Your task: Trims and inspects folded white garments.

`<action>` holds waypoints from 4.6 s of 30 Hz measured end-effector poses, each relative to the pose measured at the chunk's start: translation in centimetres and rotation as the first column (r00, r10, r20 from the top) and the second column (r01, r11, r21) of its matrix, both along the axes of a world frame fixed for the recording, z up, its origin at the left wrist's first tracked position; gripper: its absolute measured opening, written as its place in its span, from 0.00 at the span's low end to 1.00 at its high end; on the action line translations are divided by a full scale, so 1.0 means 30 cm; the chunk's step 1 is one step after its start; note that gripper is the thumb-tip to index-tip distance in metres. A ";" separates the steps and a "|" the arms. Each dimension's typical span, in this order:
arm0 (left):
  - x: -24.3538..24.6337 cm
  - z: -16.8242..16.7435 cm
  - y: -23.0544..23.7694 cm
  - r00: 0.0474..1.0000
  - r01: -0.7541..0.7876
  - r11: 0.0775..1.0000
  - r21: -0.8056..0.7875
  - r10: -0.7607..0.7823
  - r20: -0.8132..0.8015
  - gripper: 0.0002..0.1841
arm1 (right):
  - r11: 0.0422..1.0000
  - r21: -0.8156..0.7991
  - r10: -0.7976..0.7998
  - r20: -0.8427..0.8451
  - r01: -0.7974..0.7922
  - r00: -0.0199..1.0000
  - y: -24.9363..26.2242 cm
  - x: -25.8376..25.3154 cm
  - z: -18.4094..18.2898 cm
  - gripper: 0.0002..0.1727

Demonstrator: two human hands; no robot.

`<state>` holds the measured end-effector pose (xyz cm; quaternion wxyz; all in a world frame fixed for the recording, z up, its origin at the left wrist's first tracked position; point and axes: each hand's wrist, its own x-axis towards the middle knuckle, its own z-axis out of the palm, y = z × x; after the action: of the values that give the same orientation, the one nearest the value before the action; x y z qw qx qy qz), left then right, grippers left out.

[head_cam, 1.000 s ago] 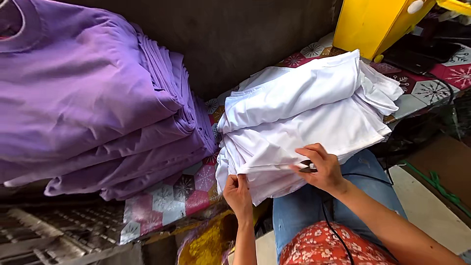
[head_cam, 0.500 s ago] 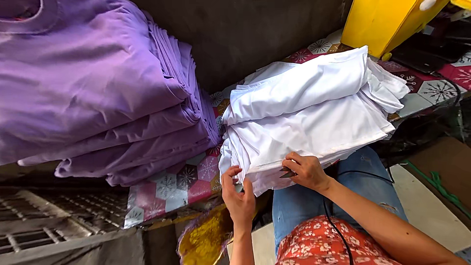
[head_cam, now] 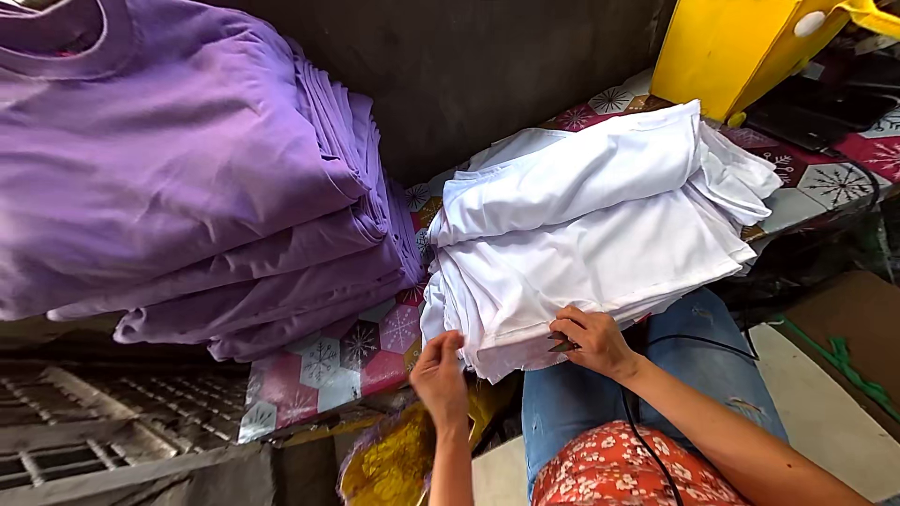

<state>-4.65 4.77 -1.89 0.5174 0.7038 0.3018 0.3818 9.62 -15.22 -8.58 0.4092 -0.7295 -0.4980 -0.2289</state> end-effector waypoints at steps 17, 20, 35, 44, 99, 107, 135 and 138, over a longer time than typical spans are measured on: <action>0.066 0.038 -0.254 0.982 -0.002 0.545 -0.839 0.160 0.102 0.10 | 0.986 -0.136 0.078 -0.124 -0.095 0.989 -0.081 -0.021 0.027 0.12; 0.045 0.039 -0.266 0.974 0.033 0.652 -0.757 0.149 0.170 0.12 | 0.994 0.039 0.114 -0.359 -0.107 0.926 -0.027 -0.038 0.127 0.16; 0.008 0.101 -0.272 0.955 0.073 0.536 -0.841 0.205 0.214 0.11 | 0.823 0.100 0.522 -0.520 -0.559 0.676 0.177 -0.324 0.395 0.05; -0.017 0.072 -0.248 0.930 0.168 0.541 -0.824 0.190 0.314 0.12 | 0.987 -0.048 0.067 -0.745 -0.154 0.664 0.176 -0.137 0.309 0.18; 0.017 0.137 -0.253 0.918 0.227 0.651 -0.724 0.105 0.382 0.16 | 0.995 -0.083 0.060 -0.006 -0.060 0.998 0.143 -0.093 0.266 0.29; 0.021 0.150 -0.252 0.940 0.191 0.647 -0.738 0.095 0.327 0.18 | 0.988 -0.037 0.148 0.015 -0.147 0.989 0.142 -0.054 0.260 0.28; 0.019 0.037 -0.234 0.937 0.151 0.948 -0.280 -0.048 0.345 0.12 | 0.915 -0.132 0.326 -0.317 -0.382 0.890 0.136 -0.011 0.311 0.22; 0.020 0.032 -0.232 0.941 0.159 0.951 -0.266 -0.064 0.332 0.12 | 0.921 -0.114 0.325 -0.299 -0.372 0.897 0.136 -0.007 0.305 0.21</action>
<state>-4.05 -2.18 -0.94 0.6775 0.5655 0.2258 0.4124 9.40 -11.15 0.58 0.4456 -0.6846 -0.5769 -0.0058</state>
